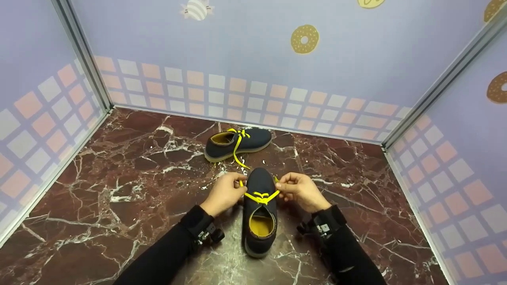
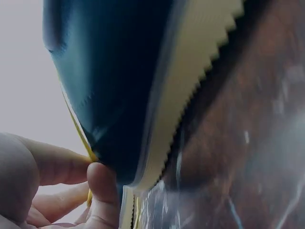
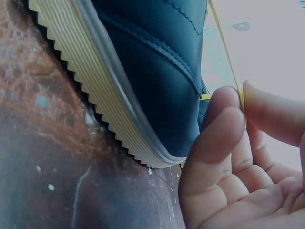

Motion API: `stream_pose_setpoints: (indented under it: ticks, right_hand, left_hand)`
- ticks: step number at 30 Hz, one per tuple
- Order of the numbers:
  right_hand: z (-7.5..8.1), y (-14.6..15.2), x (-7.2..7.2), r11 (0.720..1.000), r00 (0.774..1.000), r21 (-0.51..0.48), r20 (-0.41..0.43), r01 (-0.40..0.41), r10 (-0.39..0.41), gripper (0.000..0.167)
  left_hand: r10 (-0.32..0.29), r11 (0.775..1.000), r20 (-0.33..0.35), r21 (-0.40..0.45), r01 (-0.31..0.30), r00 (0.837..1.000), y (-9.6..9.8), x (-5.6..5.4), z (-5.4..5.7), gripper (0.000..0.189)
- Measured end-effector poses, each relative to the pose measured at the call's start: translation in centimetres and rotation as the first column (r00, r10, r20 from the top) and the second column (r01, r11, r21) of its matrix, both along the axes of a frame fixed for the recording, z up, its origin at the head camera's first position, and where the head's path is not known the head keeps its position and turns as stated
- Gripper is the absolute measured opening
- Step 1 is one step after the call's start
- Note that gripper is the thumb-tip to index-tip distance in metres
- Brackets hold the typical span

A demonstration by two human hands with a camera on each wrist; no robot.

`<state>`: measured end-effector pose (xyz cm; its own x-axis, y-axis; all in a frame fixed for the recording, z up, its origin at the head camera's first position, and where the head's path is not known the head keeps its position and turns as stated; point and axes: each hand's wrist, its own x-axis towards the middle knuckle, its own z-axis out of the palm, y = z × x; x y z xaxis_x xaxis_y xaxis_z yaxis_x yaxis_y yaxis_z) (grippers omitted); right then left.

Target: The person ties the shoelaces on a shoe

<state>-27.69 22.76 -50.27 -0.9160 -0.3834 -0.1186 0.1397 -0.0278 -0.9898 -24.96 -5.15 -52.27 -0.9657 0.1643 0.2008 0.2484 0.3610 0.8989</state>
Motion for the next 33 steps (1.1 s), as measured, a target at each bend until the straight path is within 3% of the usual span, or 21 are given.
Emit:
stream_pose_setpoints:
  ticks: [2,4,5,7,12,16,20,27,31,33]
  right_hand:
    - [0.0,0.0,0.0,1.000,1.000,0.001,-0.004,0.001,-0.001,0.011]
    - [0.0,0.0,0.0,1.000,1.000,0.004,-0.006,0.001,-0.001,0.011]
    - [0.0,0.0,0.0,1.000,1.000,0.006,-0.007,0.001,-0.001,0.011]
    - [-0.1,0.0,0.0,1.000,1.000,0.012,-0.010,0.000,0.000,0.011]
    - [-0.1,0.0,0.0,1.000,1.000,0.019,-0.014,-0.007,0.007,0.010]
    - [0.0,-0.1,0.1,1.000,1.000,-0.002,-0.005,-0.005,0.005,0.009]
    - [0.1,-0.1,0.1,1.000,1.000,-0.025,0.003,0.000,0.000,0.008]
    - [0.0,-0.1,0.0,0.999,1.000,-0.039,-0.002,0.000,0.000,0.009]
    - [0.0,-0.1,0.0,0.999,1.000,-0.034,-0.008,0.002,-0.002,0.009]
    - [0.0,-0.1,0.0,0.999,1.000,-0.033,-0.009,0.002,-0.003,0.009]
  left_hand:
    - [-0.002,0.999,-0.042,-0.040,0.001,0.999,-0.2,-0.2,-0.2,0.042]
    - [0.000,0.999,-0.031,-0.038,-0.001,1.000,-0.1,-0.3,-0.3,0.048]
    - [0.002,1.000,-0.001,-0.022,-0.002,1.000,0.0,0.3,0.5,0.050]
    - [-0.002,1.000,0.051,0.019,0.001,0.999,0.1,0.6,1.1,0.057]
    - [-0.008,0.987,0.166,0.162,-0.020,0.986,0.4,0.8,1.4,0.076]
    - [-0.013,0.968,0.210,0.248,-0.040,0.978,0.3,0.8,1.6,0.086]
    - [-0.008,0.947,0.182,0.316,-0.051,0.983,0.4,0.7,1.5,0.079]
    - [0.020,0.897,0.189,0.430,-0.101,0.982,1.0,0.4,0.8,0.039]
    - [0.009,0.888,0.184,0.451,-0.093,0.983,1.1,0.2,0.8,0.031]
    - [0.002,0.895,0.147,0.441,-0.067,0.989,1.1,0.1,0.9,0.030]
